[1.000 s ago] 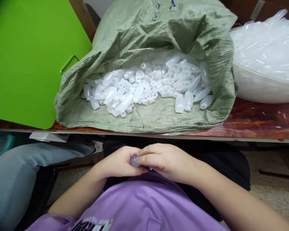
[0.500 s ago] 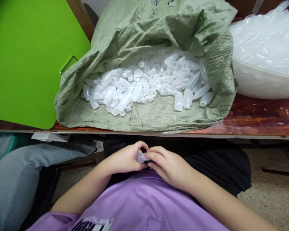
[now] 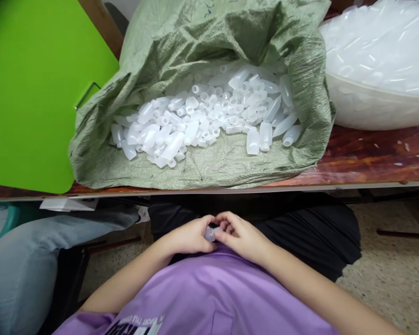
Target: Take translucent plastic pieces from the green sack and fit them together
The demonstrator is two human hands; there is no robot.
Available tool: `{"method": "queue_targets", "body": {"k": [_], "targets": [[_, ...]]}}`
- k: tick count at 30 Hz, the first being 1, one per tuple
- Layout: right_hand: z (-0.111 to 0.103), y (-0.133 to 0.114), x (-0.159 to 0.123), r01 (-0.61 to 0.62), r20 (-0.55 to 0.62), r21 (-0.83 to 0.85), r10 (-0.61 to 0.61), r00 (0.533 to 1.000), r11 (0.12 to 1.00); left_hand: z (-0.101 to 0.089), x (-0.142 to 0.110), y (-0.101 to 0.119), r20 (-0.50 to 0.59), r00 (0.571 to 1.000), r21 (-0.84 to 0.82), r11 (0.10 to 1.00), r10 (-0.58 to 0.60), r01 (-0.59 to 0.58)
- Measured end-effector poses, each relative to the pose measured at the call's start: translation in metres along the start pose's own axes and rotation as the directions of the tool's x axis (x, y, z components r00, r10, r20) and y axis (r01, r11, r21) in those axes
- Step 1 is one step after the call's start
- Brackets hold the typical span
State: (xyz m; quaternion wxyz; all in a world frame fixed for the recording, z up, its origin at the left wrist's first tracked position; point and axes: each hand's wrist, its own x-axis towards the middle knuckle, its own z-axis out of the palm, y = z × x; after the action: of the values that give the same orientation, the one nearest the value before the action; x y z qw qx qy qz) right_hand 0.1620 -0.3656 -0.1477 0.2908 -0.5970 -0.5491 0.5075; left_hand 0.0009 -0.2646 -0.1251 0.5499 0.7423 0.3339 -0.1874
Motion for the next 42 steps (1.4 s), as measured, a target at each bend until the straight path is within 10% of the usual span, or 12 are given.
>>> {"method": "queue_targets", "body": {"k": [3, 11, 16, 22, 26, 29, 33, 36, 40, 42], "targets": [[0.0, -0.003, 0.0, 0.136, 0.005, -0.081, -0.136, 0.991, 0.987, 0.006, 0.003, -0.005, 0.008, 1.0, -0.017, 1.0, 0.02, -0.02], [0.015, 0.016, 0.011, -0.183, -0.016, 0.166, 0.188, 0.982, 0.969, 0.023, 0.02, -0.007, -0.159, 0.986, 0.256, 0.963, -0.041, 0.082], [-0.003, 0.024, 0.019, -0.126, -0.346, -0.143, 0.07, 0.936, 0.982, 0.006, 0.037, 0.001, -0.321, 0.945, 0.267, 0.951, -0.065, 0.156], [-0.045, 0.001, 0.008, -0.1, -0.281, -0.327, 0.004, 0.96, 0.94, -0.006, 0.042, -0.007, -0.503, 0.863, 0.205, 0.964, -0.044, 0.168], [-0.061, -0.032, 0.002, 0.133, -0.118, -0.364, -0.188, 0.975, 0.922, -0.019, 0.022, -0.014, -0.464, 0.881, 0.218, 0.976, 0.096, 0.008], [-0.065, -0.058, 0.015, 0.29, -0.172, -0.45, -0.401, 0.9, 0.844, -0.037, -0.009, -0.012, -0.372, 0.924, 0.174, 0.984, 0.094, -0.031], [-0.058, -0.094, 0.056, 0.213, -0.236, -0.703, -0.505, 0.83, 0.679, -0.072, -0.054, 0.004, -0.254, 0.959, 0.043, 0.992, 0.122, -0.115], [-0.047, -0.118, 0.09, 0.13, -0.194, -0.81, -0.471, 0.86, 0.572, -0.105, -0.075, 0.009, -0.572, 0.814, -0.024, 0.99, 0.103, -0.142], [-0.036, -0.131, 0.125, 0.049, -0.158, -0.868, -0.368, 0.916, 0.493, -0.151, -0.082, -0.009, -0.952, 0.3, 0.161, 0.932, 0.06, 0.326], [-0.033, -0.129, 0.136, 0.042, -0.147, -0.883, -0.36, 0.921, 0.467, -0.167, -0.079, -0.021, -0.974, 0.228, 0.132, 0.833, 0.007, 0.537]]}}
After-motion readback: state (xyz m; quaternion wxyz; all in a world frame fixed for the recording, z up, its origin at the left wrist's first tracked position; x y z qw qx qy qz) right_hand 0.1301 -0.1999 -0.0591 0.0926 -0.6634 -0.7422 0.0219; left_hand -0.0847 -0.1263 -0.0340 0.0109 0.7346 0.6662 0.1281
